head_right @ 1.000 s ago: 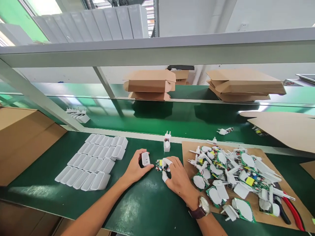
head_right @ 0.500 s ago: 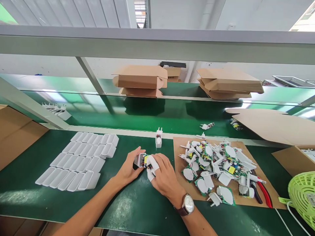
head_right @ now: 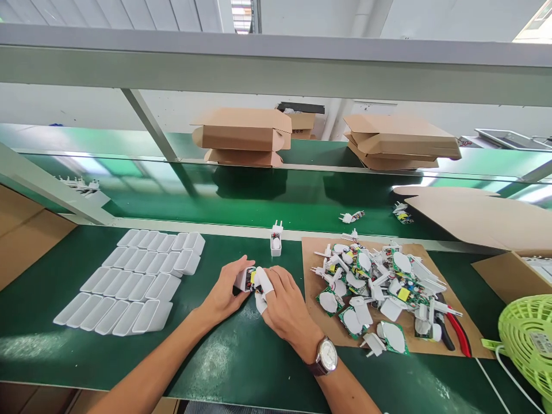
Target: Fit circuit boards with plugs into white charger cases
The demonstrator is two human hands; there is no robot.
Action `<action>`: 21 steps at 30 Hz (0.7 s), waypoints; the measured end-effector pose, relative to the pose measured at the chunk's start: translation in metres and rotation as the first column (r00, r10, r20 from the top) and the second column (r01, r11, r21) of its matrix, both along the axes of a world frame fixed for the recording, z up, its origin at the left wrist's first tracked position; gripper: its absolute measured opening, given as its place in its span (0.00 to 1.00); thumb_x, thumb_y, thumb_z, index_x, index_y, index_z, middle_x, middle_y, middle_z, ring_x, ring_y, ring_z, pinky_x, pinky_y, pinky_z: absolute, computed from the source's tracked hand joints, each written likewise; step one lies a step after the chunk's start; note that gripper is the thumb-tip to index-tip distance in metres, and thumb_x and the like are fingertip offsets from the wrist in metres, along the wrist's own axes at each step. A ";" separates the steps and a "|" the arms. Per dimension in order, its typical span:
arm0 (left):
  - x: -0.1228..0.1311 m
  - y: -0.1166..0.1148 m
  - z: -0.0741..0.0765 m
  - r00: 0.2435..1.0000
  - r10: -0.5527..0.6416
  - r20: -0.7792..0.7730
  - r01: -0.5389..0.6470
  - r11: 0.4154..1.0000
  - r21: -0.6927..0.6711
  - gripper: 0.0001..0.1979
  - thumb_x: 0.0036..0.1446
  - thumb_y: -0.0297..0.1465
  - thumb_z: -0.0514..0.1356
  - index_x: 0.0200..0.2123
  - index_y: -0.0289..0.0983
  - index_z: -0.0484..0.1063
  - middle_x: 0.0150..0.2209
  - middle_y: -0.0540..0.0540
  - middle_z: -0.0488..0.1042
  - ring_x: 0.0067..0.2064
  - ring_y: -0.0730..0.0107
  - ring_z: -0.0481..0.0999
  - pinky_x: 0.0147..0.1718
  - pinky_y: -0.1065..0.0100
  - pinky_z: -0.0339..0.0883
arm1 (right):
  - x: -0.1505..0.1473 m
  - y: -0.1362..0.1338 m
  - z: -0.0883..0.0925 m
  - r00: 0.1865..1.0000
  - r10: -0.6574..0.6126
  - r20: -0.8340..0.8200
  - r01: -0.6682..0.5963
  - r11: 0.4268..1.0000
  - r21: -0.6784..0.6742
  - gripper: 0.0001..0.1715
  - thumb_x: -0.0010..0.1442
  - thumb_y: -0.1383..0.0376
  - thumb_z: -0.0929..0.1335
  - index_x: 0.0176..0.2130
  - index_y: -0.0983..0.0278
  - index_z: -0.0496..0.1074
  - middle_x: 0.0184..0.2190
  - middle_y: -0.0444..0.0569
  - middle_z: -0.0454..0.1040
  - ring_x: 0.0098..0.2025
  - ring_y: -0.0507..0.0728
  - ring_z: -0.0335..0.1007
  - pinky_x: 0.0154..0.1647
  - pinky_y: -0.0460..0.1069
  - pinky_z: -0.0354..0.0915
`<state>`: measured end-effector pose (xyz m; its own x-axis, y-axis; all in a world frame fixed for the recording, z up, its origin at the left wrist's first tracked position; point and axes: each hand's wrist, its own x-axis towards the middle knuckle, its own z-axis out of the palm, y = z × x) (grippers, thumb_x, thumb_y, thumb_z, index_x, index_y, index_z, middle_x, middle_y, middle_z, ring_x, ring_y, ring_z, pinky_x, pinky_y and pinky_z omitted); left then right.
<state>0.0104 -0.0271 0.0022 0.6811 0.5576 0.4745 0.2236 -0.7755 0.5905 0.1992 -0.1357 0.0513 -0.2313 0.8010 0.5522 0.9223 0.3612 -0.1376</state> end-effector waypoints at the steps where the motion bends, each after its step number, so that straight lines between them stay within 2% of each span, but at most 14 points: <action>1: 0.000 0.000 0.000 1.000 -0.002 0.002 0.002 1.000 0.006 0.35 0.66 0.26 0.57 0.71 0.46 0.46 0.63 0.37 0.69 0.64 0.51 0.69 0.60 0.47 0.65 | 0.000 0.000 0.000 1.000 -0.003 -0.003 0.003 1.000 -0.008 0.45 0.59 0.77 0.61 0.72 0.73 0.44 0.52 0.64 0.71 0.55 0.70 0.67 0.52 0.66 0.74; 4: 0.002 0.000 0.001 1.000 -0.006 0.010 0.006 1.000 0.012 0.38 0.65 0.25 0.57 0.72 0.46 0.43 0.62 0.37 0.70 0.63 0.51 0.71 0.59 0.46 0.65 | 0.000 0.000 -0.001 1.000 -0.001 -0.031 0.000 0.999 -0.035 0.45 0.60 0.76 0.61 0.72 0.71 0.45 0.53 0.64 0.71 0.55 0.70 0.68 0.53 0.66 0.74; 8: 0.004 -0.001 0.002 1.000 -0.020 0.012 0.020 1.000 -0.004 0.38 0.65 0.25 0.58 0.72 0.47 0.44 0.62 0.37 0.71 0.63 0.51 0.71 0.59 0.47 0.65 | 0.000 0.000 -0.001 0.998 0.020 -0.056 -0.022 0.999 -0.037 0.43 0.59 0.76 0.61 0.71 0.71 0.49 0.53 0.64 0.72 0.56 0.70 0.68 0.54 0.67 0.73; 12: 0.004 -0.002 0.001 1.000 0.001 0.022 0.000 1.000 -0.019 0.42 0.65 0.28 0.59 0.73 0.48 0.39 0.61 0.37 0.72 0.62 0.51 0.72 0.59 0.46 0.65 | 0.000 0.000 -0.002 0.998 0.010 -0.057 -0.013 0.999 -0.045 0.40 0.60 0.77 0.60 0.70 0.69 0.52 0.54 0.63 0.72 0.57 0.69 0.68 0.55 0.67 0.73; 21: 0.003 -0.001 -0.003 1.000 0.011 0.027 -0.010 0.999 -0.053 0.42 0.65 0.30 0.61 0.74 0.47 0.39 0.61 0.37 0.72 0.63 0.52 0.70 0.61 0.48 0.65 | 0.003 0.000 -0.002 0.996 0.002 -0.086 -0.008 0.997 -0.078 0.38 0.64 0.75 0.60 0.70 0.70 0.51 0.53 0.64 0.72 0.57 0.69 0.68 0.56 0.66 0.72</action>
<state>0.0138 -0.0281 -0.0009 0.6622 0.5893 0.4628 0.2144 -0.7408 0.6366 0.2020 -0.1356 0.0494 -0.1897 0.8414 0.5060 0.9041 0.3507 -0.2443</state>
